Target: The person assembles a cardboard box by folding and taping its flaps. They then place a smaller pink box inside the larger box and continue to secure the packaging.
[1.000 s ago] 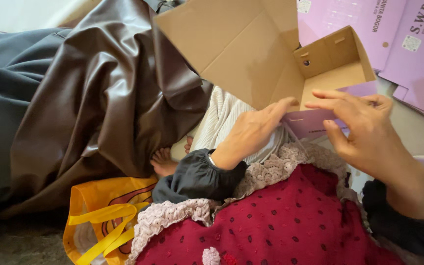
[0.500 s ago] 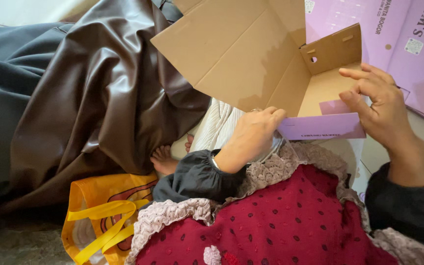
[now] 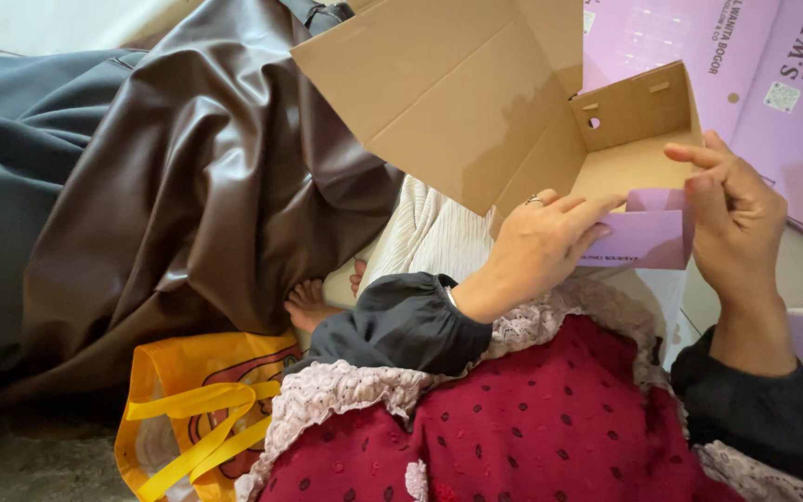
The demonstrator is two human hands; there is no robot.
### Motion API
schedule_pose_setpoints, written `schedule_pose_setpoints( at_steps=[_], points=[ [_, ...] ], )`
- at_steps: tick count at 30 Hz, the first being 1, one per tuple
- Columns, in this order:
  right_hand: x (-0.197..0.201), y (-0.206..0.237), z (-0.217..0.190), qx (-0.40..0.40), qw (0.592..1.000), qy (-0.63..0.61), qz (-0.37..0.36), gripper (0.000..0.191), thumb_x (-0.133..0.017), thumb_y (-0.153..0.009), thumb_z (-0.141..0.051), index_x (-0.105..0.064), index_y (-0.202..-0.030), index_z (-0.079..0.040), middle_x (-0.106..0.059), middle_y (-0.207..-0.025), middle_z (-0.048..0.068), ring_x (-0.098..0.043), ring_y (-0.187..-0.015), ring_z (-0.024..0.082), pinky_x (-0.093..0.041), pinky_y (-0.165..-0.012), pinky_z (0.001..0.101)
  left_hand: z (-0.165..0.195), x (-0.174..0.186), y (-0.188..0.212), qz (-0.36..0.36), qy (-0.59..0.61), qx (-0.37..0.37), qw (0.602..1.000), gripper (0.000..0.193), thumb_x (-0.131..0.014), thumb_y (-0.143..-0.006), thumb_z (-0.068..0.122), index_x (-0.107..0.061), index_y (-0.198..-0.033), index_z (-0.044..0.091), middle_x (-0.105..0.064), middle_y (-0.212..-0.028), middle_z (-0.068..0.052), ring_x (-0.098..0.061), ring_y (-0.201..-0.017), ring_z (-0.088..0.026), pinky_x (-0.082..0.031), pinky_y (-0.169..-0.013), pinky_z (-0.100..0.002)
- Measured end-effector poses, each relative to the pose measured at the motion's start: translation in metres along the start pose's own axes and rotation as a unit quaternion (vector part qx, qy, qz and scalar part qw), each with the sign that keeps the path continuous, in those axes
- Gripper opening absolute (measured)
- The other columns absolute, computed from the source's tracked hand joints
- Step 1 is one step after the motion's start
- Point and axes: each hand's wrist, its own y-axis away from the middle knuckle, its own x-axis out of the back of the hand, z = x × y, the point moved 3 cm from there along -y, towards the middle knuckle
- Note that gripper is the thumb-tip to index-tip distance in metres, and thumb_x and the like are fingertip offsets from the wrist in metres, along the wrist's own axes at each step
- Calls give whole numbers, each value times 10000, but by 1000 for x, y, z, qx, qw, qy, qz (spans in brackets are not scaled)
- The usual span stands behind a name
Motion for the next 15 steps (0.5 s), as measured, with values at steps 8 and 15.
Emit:
schedule_pose_setpoints(
  at_steps=[8,15],
  points=[
    [2,9,-2,-53,990,4,-130,311,-410,-1148,-232,-649,-1094,-39,-607,-1457,129,-475,-1458,254,-211,-1359,461,-12,1,-4,11,138,27,990,528,-684,-937,178,-549,-1442,100,-677,-1074,-82,-663,-999,-303,-543,-891,-400],
    [1,27,-5,-80,987,-16,-139,429,-720,-849,9,-562,-1247,-29,-347,-1673,199,-304,-1574,286,-301,-1245,413,-16,-13,-8,-4,97,-11,995,215,-690,-953,169,-664,-1163,133,-706,-1062,-52,-676,-954,-292,-551,-876,-398]
  ],
)
